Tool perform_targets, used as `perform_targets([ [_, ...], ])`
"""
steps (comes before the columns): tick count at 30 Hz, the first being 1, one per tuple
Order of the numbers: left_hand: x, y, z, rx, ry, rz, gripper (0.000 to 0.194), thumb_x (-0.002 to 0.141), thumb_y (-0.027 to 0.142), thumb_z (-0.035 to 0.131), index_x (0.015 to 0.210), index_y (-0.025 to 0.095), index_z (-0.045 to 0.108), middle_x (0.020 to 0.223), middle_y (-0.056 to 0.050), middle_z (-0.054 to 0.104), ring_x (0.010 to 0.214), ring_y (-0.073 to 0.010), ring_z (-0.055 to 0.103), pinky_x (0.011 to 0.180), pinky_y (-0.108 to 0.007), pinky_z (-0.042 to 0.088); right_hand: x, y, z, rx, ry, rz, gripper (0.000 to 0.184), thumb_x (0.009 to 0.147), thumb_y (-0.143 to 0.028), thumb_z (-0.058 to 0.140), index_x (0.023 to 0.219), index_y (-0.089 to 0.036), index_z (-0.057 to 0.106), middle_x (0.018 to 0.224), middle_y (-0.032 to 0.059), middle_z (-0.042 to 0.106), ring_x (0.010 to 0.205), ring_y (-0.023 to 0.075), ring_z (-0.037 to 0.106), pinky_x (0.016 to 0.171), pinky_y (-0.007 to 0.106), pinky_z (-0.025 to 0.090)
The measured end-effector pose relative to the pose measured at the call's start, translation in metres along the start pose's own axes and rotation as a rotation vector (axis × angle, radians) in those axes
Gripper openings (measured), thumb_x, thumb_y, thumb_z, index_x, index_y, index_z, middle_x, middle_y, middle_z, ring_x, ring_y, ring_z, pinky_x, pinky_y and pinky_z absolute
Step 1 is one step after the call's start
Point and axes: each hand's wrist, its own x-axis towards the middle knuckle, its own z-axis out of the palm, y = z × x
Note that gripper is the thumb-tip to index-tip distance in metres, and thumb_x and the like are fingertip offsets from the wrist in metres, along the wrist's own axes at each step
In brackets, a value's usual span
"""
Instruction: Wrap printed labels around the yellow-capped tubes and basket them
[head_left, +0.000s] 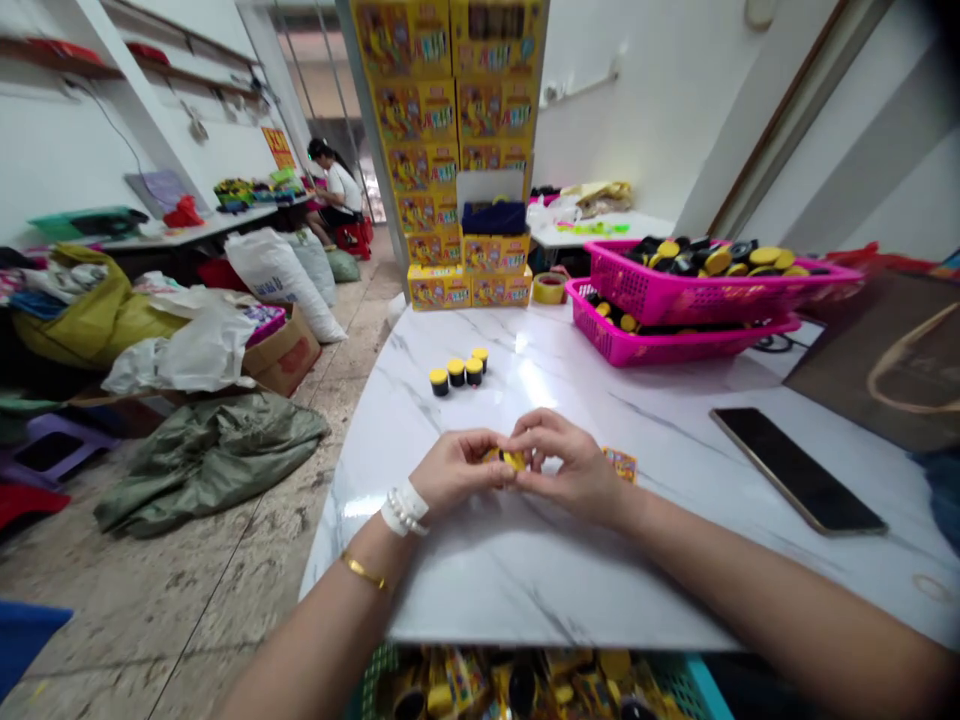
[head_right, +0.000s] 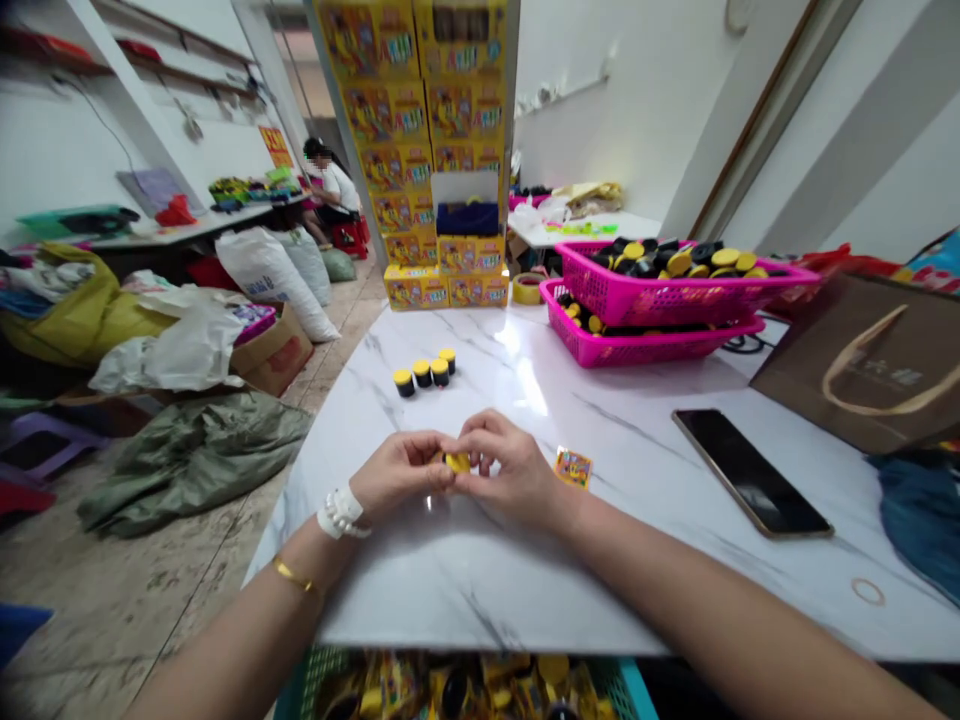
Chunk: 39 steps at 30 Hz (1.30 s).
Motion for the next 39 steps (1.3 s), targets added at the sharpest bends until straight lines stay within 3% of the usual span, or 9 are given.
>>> perform_targets([
  [5,0.001,-0.015,-0.004,-0.051,0.071,-0.047,0.065,0.053,0.037,0.095,0.106,0.017,0.063,0.077,-0.006,0.071,0.054,-0.0128,0.060,0.052,-0.024,0.045,-0.002,-0.010,0.008,-0.039,-0.070,-0.037,0.041,0.075,-0.007,0.066,0.110,-0.027,0.071,0.097,0.0035,0.062,0.071,0.0123,0.062,0.062,0.026,0.055],
  [7,0.003,-0.022,-0.008,-0.089,0.155,-0.005,0.073,0.045,0.039,0.098,0.104,0.018,0.061,0.083,-0.006,0.070,0.065,-0.0171,0.066,0.057,-0.025,0.049,-0.004,-0.006,0.012,0.003,-0.067,-0.028,0.041,0.070,-0.003,0.064,0.104,-0.026,0.070,0.094,0.0019,0.063,0.067,0.0117,0.063,0.060,0.025,0.056],
  [12,-0.006,-0.015,-0.005,-0.228,0.226,-0.075,0.058,0.067,0.052,0.085,0.108,0.018,0.063,0.083,-0.006,0.068,0.056,-0.0140,0.063,0.049,-0.024,0.046,-0.003,0.001,0.009,-0.021,0.093,-0.020,0.037,0.071,-0.006,0.066,0.102,-0.026,0.069,0.090,0.0014,0.064,0.072,0.0141,0.065,0.062,0.026,0.059],
  [15,-0.008,-0.003,-0.003,-0.175,0.196,-0.071,0.044,0.067,0.045,0.086,0.089,0.012,0.067,0.072,-0.005,0.065,0.052,-0.0114,0.059,0.047,-0.021,0.044,0.000,0.004,0.002,-0.057,0.117,-0.066,0.030,0.076,-0.013,0.070,0.104,-0.024,0.071,0.095,0.0049,0.067,0.079,0.0165,0.068,0.066,0.029,0.062],
  [20,-0.006,0.002,0.003,-0.024,0.211,0.123,0.030,0.067,0.026,0.087,0.088,0.011,0.073,0.066,-0.005,0.067,0.054,-0.0111,0.058,0.056,-0.021,0.048,-0.003,0.002,-0.001,-0.060,0.154,-0.056,0.027,0.079,-0.020,0.074,0.105,-0.024,0.076,0.094,0.0065,0.070,0.080,0.0175,0.070,0.070,0.033,0.065],
  [26,-0.014,0.003,0.012,0.104,0.266,0.249,0.031,0.063,0.006,0.084,0.092,0.016,0.078,0.093,-0.010,0.073,0.086,-0.0190,0.065,0.078,-0.024,0.051,-0.007,-0.009,0.003,0.310,0.175,0.349,0.026,0.067,-0.030,0.087,0.090,-0.021,0.079,0.083,0.0047,0.074,0.068,0.0175,0.071,0.065,0.036,0.065],
  [32,-0.015,0.006,0.010,0.326,0.241,0.331,0.029,0.067,0.012,0.083,0.094,0.019,0.078,0.084,-0.005,0.069,0.071,-0.0125,0.055,0.065,-0.018,0.045,-0.003,-0.012,0.006,0.638,0.136,0.705,0.029,0.061,-0.032,0.091,0.080,-0.015,0.076,0.073,0.0046,0.076,0.059,0.0164,0.072,0.062,0.034,0.065],
  [35,-0.011,0.002,0.007,0.318,0.214,0.282,0.024,0.072,0.028,0.082,0.091,0.016,0.072,0.076,-0.004,0.067,0.064,-0.0114,0.056,0.060,-0.020,0.045,-0.002,-0.012,0.009,0.607,0.111,0.633,0.028,0.066,-0.035,0.088,0.080,-0.015,0.073,0.072,0.0032,0.075,0.062,0.0156,0.072,0.063,0.031,0.065],
  [39,-0.004,-0.007,-0.001,0.137,0.124,0.047,0.051,0.080,0.061,0.067,0.098,0.015,0.058,0.066,-0.003,0.066,0.049,-0.0124,0.057,0.047,-0.023,0.042,-0.004,-0.006,0.008,0.326,0.155,0.303,0.028,0.068,-0.026,0.085,0.093,-0.020,0.074,0.088,0.0033,0.074,0.080,0.0156,0.072,0.076,0.033,0.065],
])
